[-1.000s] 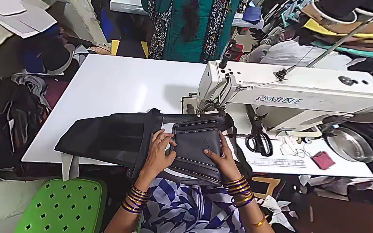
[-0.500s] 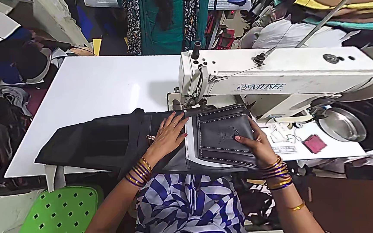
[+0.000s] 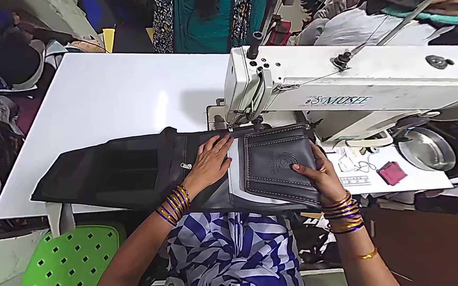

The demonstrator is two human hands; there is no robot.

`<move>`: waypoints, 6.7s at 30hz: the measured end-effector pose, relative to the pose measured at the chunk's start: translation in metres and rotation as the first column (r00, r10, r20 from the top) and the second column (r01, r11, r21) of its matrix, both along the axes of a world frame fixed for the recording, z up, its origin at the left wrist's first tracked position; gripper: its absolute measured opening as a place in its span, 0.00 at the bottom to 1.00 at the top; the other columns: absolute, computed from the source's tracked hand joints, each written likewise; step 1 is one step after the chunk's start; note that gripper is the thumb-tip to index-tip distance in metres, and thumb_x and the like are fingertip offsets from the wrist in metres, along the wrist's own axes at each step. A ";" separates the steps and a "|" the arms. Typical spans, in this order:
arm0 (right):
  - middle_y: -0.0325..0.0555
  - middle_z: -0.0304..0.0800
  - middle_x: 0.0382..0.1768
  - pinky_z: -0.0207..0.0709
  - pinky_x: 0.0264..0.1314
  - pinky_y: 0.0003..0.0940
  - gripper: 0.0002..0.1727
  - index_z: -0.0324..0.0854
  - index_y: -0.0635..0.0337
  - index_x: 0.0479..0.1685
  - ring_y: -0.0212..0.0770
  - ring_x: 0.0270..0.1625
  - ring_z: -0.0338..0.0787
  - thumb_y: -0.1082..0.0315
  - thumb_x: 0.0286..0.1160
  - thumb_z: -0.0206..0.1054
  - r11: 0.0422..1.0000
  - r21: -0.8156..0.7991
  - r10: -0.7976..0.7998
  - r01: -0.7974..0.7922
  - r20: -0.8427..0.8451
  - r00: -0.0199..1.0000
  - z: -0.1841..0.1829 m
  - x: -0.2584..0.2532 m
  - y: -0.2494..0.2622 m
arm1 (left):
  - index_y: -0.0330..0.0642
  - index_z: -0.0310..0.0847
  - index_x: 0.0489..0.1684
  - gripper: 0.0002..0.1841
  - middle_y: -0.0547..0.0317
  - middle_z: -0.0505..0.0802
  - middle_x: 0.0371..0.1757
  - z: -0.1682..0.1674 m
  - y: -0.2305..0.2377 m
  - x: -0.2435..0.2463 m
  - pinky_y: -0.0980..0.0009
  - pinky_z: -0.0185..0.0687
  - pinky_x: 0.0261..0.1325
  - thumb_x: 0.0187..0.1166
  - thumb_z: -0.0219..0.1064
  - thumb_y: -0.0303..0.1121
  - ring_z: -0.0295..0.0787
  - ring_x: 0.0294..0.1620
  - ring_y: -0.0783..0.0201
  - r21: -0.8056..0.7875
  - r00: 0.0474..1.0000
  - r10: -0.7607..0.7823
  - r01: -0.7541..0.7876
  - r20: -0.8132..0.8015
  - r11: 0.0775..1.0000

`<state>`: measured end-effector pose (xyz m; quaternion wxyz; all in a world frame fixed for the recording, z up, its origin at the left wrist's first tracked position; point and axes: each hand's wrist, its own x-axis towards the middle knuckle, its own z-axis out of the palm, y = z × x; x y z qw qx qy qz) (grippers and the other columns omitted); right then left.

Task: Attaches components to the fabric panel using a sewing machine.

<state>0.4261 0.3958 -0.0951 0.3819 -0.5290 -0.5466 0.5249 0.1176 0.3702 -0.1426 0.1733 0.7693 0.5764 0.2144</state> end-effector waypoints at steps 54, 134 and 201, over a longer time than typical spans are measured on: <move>0.49 0.96 0.47 0.76 0.43 0.53 0.12 0.95 0.57 0.40 0.55 0.48 0.91 0.67 0.70 0.64 0.348 0.458 0.246 -0.818 0.797 0.551 -0.021 -0.053 -0.039 | 0.38 0.70 0.85 0.33 0.46 0.71 0.89 0.049 -0.069 0.008 0.42 0.57 0.87 0.78 0.72 0.35 0.58 0.92 0.43 -0.360 0.940 -0.340 0.329 0.035 0.873; 0.73 0.90 0.47 0.73 0.58 0.73 0.16 0.85 0.75 0.55 0.71 0.50 0.89 0.74 0.71 0.72 0.921 0.260 -0.384 0.290 0.730 0.565 -0.016 0.149 0.076 | 0.37 0.91 0.60 0.19 0.41 0.92 0.65 -0.013 0.050 -0.037 0.38 0.72 0.72 0.84 0.55 0.33 0.85 0.69 0.35 0.275 0.977 -0.187 0.153 0.104 0.949; 0.81 0.85 0.55 0.69 0.66 0.74 0.26 0.83 0.78 0.61 0.78 0.61 0.85 0.61 0.74 0.74 0.974 0.215 -0.168 -0.067 0.892 0.419 0.006 0.020 0.012 | 0.36 0.87 0.67 0.17 0.43 0.89 0.70 -0.004 0.066 -0.050 0.51 0.55 0.88 0.84 0.60 0.25 0.77 0.80 0.42 0.199 0.955 -0.213 0.172 0.207 0.965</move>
